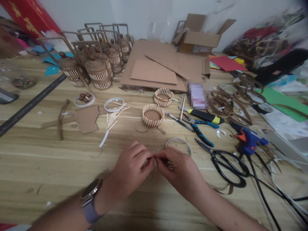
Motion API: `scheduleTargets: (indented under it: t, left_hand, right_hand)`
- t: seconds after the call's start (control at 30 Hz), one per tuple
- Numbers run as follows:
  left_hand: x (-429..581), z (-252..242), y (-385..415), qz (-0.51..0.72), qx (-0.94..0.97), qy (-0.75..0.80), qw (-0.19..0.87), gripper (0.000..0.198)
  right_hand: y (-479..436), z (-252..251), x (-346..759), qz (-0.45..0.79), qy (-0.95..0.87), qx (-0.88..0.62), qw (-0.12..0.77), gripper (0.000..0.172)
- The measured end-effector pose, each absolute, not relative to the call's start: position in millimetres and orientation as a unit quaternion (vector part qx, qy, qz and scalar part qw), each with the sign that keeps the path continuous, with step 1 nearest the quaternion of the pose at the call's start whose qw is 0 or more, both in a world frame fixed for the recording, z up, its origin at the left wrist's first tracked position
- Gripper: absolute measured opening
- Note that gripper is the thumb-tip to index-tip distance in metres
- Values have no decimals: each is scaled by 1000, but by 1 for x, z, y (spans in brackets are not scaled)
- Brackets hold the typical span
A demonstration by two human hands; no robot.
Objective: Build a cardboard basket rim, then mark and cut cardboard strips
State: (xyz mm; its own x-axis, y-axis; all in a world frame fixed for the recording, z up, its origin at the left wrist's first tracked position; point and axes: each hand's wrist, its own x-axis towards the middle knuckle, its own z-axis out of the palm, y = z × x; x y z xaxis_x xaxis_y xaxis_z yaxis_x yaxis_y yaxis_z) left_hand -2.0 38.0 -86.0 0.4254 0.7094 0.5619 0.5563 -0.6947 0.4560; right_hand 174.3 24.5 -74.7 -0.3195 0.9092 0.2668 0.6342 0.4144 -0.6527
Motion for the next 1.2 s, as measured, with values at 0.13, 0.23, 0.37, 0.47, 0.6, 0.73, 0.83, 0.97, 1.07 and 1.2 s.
scheduleTargets:
  t: [0.13, 0.23, 0.37, 0.47, 0.6, 0.73, 0.83, 0.97, 1.07, 1.2]
  left_hand:
    - [-2, -85, 38, 386, 835, 378, 104, 21]
    - [-2, -85, 38, 393, 832, 376, 109, 20]
    - [-3, -86, 39, 406, 819, 380, 139, 17]
    - [-3, -87, 40, 402, 812, 392, 161, 16]
    - [-3, -87, 40, 391, 812, 405, 157, 17]
    - [-6, -81, 43, 389, 809, 415, 148, 17]
    - [-12, -74, 49, 400, 783, 450, 154, 15]
    - [-21, -69, 57, 428, 719, 523, 160, 14]
    - [-25, -72, 63, 420, 710, 544, 153, 14]
    - [-28, -82, 68, 368, 774, 499, 129, 19]
  right_hand:
    - [24, -73, 174, 233, -778, -498, 304, 19]
    - [25, -72, 174, 241, -774, -499, 307, 20]
    - [26, -70, 175, 238, -774, -494, 315, 19]
    - [26, -69, 175, 243, -773, -492, 317, 19]
    - [26, -70, 174, 240, -776, -490, 318, 18]
    - [29, -65, 178, 243, -759, -504, 333, 18]
    - [35, -55, 187, 240, -734, -539, 337, 15]
    - [46, -45, 201, 222, -699, -575, 363, 13]
    - [53, -45, 209, 199, -672, -591, 400, 14]
    - [56, -50, 209, 190, -669, -585, 418, 17]
